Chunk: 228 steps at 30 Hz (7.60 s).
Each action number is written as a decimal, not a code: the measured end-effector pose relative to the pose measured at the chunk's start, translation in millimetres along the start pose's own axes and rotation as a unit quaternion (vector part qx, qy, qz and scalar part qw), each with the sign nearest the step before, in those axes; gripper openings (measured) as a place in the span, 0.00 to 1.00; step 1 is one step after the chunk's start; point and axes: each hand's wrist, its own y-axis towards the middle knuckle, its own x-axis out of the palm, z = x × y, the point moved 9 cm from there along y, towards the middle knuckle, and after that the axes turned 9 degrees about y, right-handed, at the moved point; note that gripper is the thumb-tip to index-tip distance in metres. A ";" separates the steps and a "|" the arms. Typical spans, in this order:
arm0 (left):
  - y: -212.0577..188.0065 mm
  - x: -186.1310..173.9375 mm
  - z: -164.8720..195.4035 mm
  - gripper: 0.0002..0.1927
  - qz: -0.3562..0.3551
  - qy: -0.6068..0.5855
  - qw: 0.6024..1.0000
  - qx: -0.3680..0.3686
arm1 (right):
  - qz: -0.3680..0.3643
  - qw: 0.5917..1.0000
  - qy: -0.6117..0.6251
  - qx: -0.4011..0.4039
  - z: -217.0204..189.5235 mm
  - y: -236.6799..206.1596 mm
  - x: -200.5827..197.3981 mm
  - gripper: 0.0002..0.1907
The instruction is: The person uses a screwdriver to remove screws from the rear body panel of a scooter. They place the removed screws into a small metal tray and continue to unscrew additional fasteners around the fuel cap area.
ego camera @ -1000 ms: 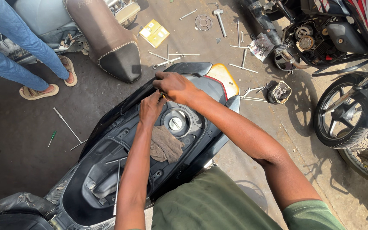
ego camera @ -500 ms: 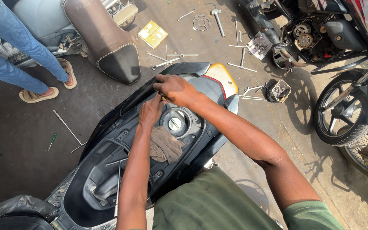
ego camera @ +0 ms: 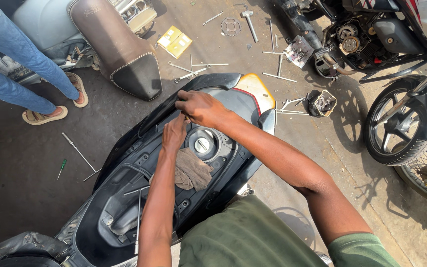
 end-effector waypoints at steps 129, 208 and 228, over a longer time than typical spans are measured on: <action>-33.5 67.0 -18.2 0.05 0.002 0.256 0.954 0.155 | 0.580 0.421 0.671 0.191 47.3 -591.7 43.3 0.11; -154.7 121.2 79.8 0.03 -0.033 0.104 0.992 0.068 | 0.337 0.495 0.718 0.355 29.0 -478.6 128.1 0.07; -157.4 114.0 69.6 0.11 -0.062 0.019 0.986 -0.152 | 0.272 0.872 0.196 0.356 -31.1 -279.9 -37.8 0.31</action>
